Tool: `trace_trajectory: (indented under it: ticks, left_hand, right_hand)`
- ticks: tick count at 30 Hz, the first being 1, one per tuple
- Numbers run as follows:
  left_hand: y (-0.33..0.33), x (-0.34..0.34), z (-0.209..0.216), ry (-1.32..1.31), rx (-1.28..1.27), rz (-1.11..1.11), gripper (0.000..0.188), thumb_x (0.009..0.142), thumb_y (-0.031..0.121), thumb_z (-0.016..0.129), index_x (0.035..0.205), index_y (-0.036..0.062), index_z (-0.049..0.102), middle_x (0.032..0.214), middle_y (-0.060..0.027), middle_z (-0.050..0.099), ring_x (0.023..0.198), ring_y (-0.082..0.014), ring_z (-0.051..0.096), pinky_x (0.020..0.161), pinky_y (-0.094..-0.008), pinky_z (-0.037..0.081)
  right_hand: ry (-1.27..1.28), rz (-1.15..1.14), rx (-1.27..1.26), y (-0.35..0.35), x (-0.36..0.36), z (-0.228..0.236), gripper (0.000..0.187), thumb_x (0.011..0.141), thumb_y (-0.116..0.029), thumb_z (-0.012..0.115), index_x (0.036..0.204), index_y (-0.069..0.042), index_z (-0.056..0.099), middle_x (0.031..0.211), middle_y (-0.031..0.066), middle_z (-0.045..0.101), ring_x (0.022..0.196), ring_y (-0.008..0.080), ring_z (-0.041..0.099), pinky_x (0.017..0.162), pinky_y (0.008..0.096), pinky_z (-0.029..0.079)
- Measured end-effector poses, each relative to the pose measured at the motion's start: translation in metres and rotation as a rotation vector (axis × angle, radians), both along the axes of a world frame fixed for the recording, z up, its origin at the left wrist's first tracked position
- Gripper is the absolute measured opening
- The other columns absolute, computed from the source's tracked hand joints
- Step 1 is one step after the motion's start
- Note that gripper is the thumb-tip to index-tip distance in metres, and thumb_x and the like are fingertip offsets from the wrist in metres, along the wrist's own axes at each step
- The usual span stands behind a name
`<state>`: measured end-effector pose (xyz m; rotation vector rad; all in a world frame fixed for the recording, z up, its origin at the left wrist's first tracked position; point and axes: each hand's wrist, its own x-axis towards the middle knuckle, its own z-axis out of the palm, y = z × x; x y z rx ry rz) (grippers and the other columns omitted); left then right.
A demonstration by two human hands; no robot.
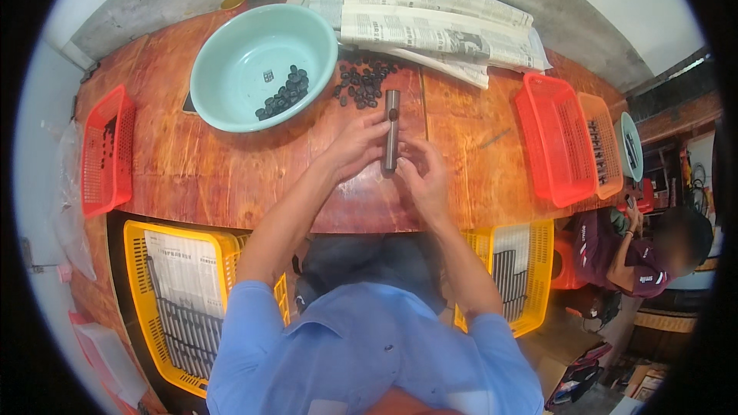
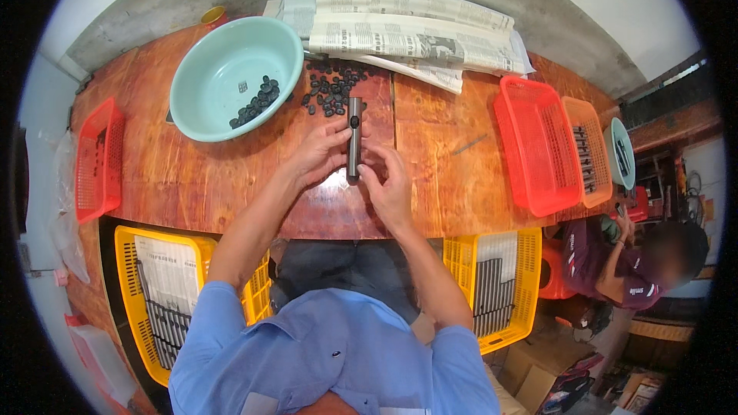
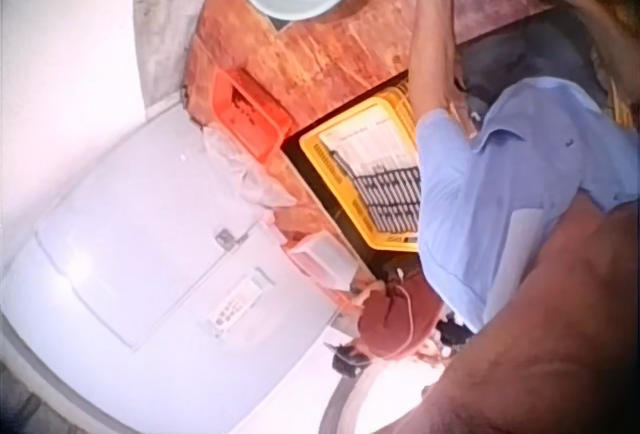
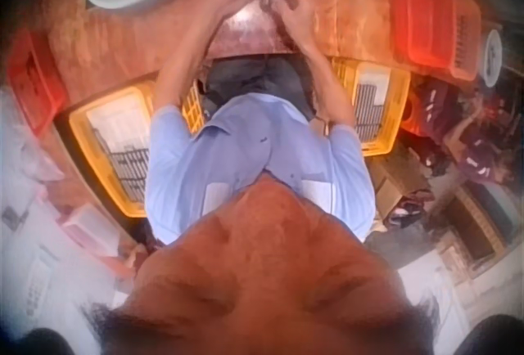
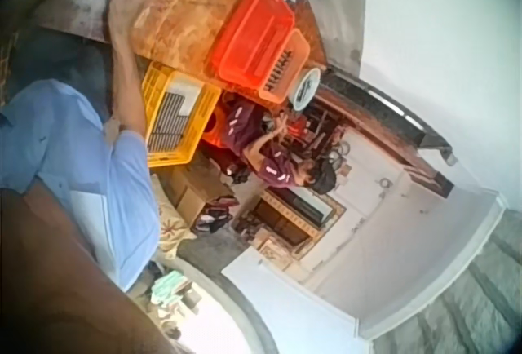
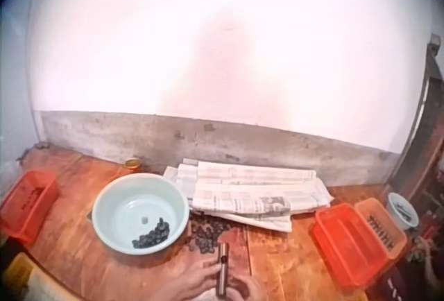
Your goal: The person repeatedly picks up small black objects from a bowl and table, inserts them into a metal tube, and places the filled tube into a yellow basket. The process is repeated multiple times.
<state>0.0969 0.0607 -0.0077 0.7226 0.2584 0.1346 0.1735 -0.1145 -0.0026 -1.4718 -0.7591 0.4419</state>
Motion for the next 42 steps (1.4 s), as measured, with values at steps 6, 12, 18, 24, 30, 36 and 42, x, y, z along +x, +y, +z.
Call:
trace_trajectory:
  ticks: [6, 12, 18, 24, 30, 36, 42]
  left_hand:
    - [0.006, 0.002, -0.016, -0.045, -0.034, -0.016, 0.050, 0.106, 0.016, 0.059, 0.152, 0.0032, 0.046, 0.125, -0.0128, 0.066, 0.111, -0.0283, 0.070, 0.097, -0.0465, 0.060]
    - [0.001, -0.003, -0.005, -0.120, 0.031, -0.239, 0.043, 0.105, 0.018, 0.060, 0.144, 0.0027, 0.050, 0.124, -0.0108, 0.064, 0.106, -0.0245, 0.069, 0.093, -0.0437, 0.061]
    - [0.011, 0.006, -0.006, -0.096, -0.128, 0.025, 0.035, 0.106, 0.015, 0.057, 0.138, 0.0014, 0.054, 0.118, -0.0128, 0.066, 0.105, -0.0266, 0.069, 0.096, -0.0454, 0.060]
    - [0.018, 0.009, -0.020, -0.124, -0.228, 0.149, 0.030, 0.106, 0.012, 0.055, 0.134, 0.0012, 0.055, 0.118, -0.0119, 0.065, 0.107, -0.0253, 0.067, 0.094, -0.0441, 0.059]
    - [0.015, 0.009, -0.017, -0.076, -0.218, 0.156, 0.030, 0.107, 0.012, 0.054, 0.135, 0.0028, 0.053, 0.119, -0.0126, 0.065, 0.108, -0.0287, 0.069, 0.094, -0.0465, 0.059]
    - [0.016, 0.007, -0.016, -0.029, -0.228, 0.181, 0.030, 0.106, 0.012, 0.054, 0.135, 0.0034, 0.053, 0.117, -0.0140, 0.065, 0.107, -0.0306, 0.070, 0.094, -0.0480, 0.059]
    - [0.017, 0.007, -0.020, -0.038, -0.220, 0.176, 0.031, 0.106, 0.012, 0.055, 0.136, 0.0028, 0.053, 0.117, -0.0147, 0.066, 0.106, -0.0299, 0.070, 0.093, -0.0468, 0.059]
  right_hand:
    - [-0.101, -0.122, -0.125, 0.000, 0.037, -0.009, 0.023, 0.094, -0.003, 0.068, 0.116, 0.001, 0.070, 0.104, 0.0118, 0.071, 0.090, 0.0199, 0.070, 0.082, 0.0326, 0.055]
    - [-0.431, -0.048, -0.331, 0.050, 0.078, 0.005, 0.026, 0.089, -0.003, 0.068, 0.114, -0.001, 0.071, 0.106, 0.0161, 0.070, 0.097, 0.0327, 0.069, 0.086, 0.0396, 0.054]
    - [-0.682, -0.028, -0.254, 0.088, 0.091, -0.013, 0.021, 0.087, -0.007, 0.073, 0.107, -0.004, 0.072, 0.100, 0.0156, 0.065, 0.096, 0.0354, 0.065, 0.085, 0.0441, 0.053]
    - [-0.760, -0.035, -0.212, 0.093, 0.090, -0.023, 0.010, 0.091, -0.007, 0.070, 0.098, -0.001, 0.074, 0.090, 0.0169, 0.066, 0.089, 0.0358, 0.066, 0.080, 0.0433, 0.053]
    - [-0.600, -0.069, -0.247, 0.094, 0.102, -0.032, 0.011, 0.093, -0.009, 0.069, 0.097, 0.000, 0.075, 0.091, 0.0180, 0.069, 0.088, 0.0363, 0.068, 0.079, 0.0430, 0.054]
    - [-0.620, -0.109, -0.271, 0.096, 0.107, -0.036, 0.012, 0.095, -0.011, 0.068, 0.097, -0.001, 0.075, 0.093, 0.0192, 0.071, 0.089, 0.0374, 0.069, 0.080, 0.0445, 0.053]
    - [-0.544, -0.116, -0.248, 0.086, 0.115, -0.032, 0.012, 0.094, -0.011, 0.069, 0.097, -0.001, 0.075, 0.093, 0.0195, 0.071, 0.091, 0.0383, 0.068, 0.080, 0.0459, 0.053]
